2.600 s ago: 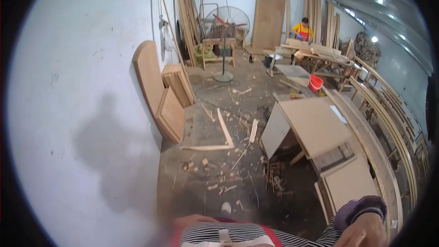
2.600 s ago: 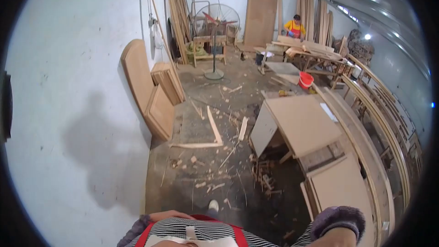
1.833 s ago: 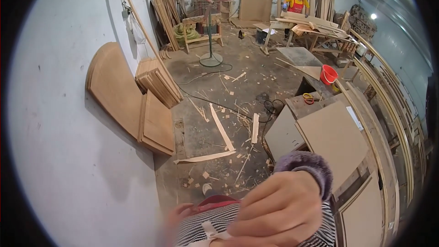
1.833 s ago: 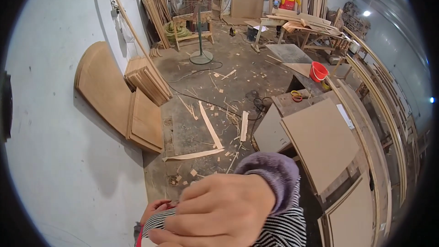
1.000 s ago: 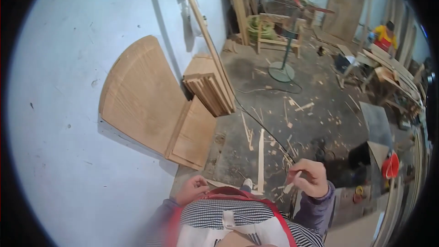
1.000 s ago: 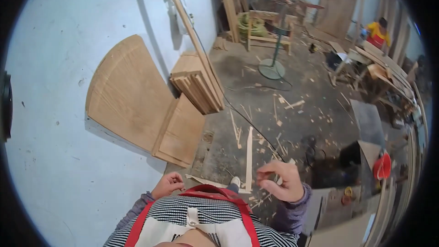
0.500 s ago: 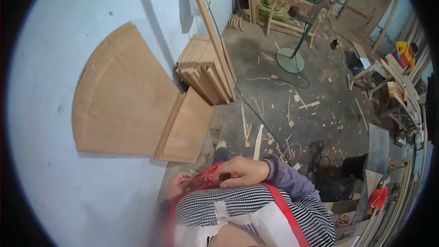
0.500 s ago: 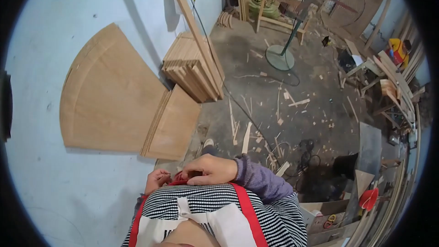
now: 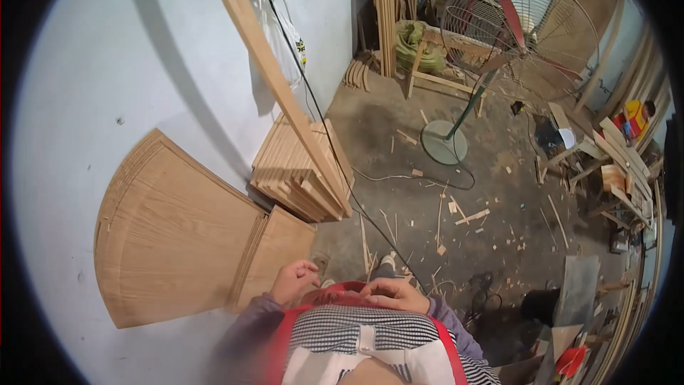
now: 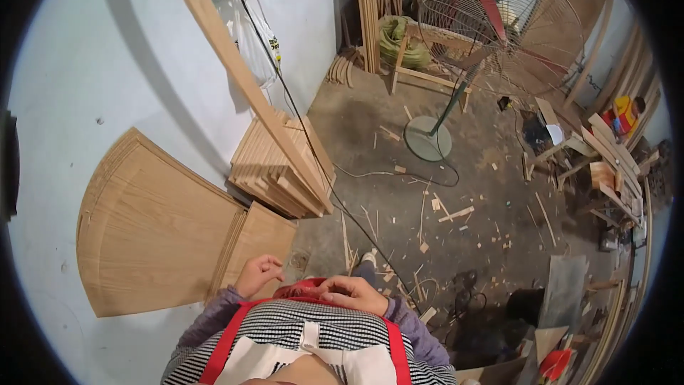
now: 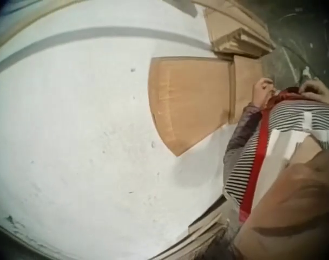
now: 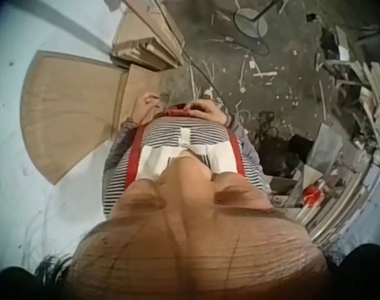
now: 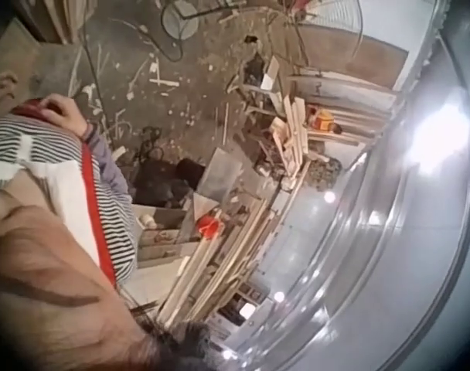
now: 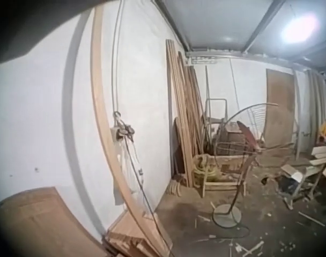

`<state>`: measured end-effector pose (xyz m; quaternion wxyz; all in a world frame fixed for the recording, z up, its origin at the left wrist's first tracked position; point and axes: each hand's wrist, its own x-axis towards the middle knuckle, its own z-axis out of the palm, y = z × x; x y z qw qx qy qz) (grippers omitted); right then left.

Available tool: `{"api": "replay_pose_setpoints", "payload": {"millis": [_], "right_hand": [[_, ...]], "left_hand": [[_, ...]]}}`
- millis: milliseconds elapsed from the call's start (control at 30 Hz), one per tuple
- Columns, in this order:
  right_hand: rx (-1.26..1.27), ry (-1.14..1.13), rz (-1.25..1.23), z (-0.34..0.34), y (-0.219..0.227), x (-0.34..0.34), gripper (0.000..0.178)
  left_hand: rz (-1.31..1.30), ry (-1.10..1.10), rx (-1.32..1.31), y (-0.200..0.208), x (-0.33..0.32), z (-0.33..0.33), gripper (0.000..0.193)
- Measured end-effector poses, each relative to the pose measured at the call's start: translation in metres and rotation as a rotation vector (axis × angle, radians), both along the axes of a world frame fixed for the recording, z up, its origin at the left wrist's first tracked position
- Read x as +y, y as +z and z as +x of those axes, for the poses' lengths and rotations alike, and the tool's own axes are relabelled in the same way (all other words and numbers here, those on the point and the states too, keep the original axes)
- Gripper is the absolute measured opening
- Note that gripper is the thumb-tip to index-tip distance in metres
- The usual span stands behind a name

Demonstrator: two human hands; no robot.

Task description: Organizing and assembling electronic components including power adapters and cables on a factory floor.

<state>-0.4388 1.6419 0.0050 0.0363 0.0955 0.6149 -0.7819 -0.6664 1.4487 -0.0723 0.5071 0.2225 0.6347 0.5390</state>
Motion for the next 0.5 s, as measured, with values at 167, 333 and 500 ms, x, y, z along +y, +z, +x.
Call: {"api": "replay_pose_setpoints", "payload": {"millis": [167, 333, 500], "right_hand": [[-0.009, -0.005, -0.107, 0.002, -0.004, 0.113, 0.019], [0.019, 0.107, -0.137, -0.03, -0.008, 0.195, 0.018], [0.121, 0.276, -0.062, -0.104, -0.024, 0.258, 0.019]], "left_hand": [[-0.011, -0.032, -0.012, 0.011, 0.116, 0.025, 0.019], [-0.013, -0.136, 0.219, 0.028, 0.192, 0.022, 0.019], [-0.136, -0.006, -0.002, 0.023, 0.22, -0.02, 0.026]]}}
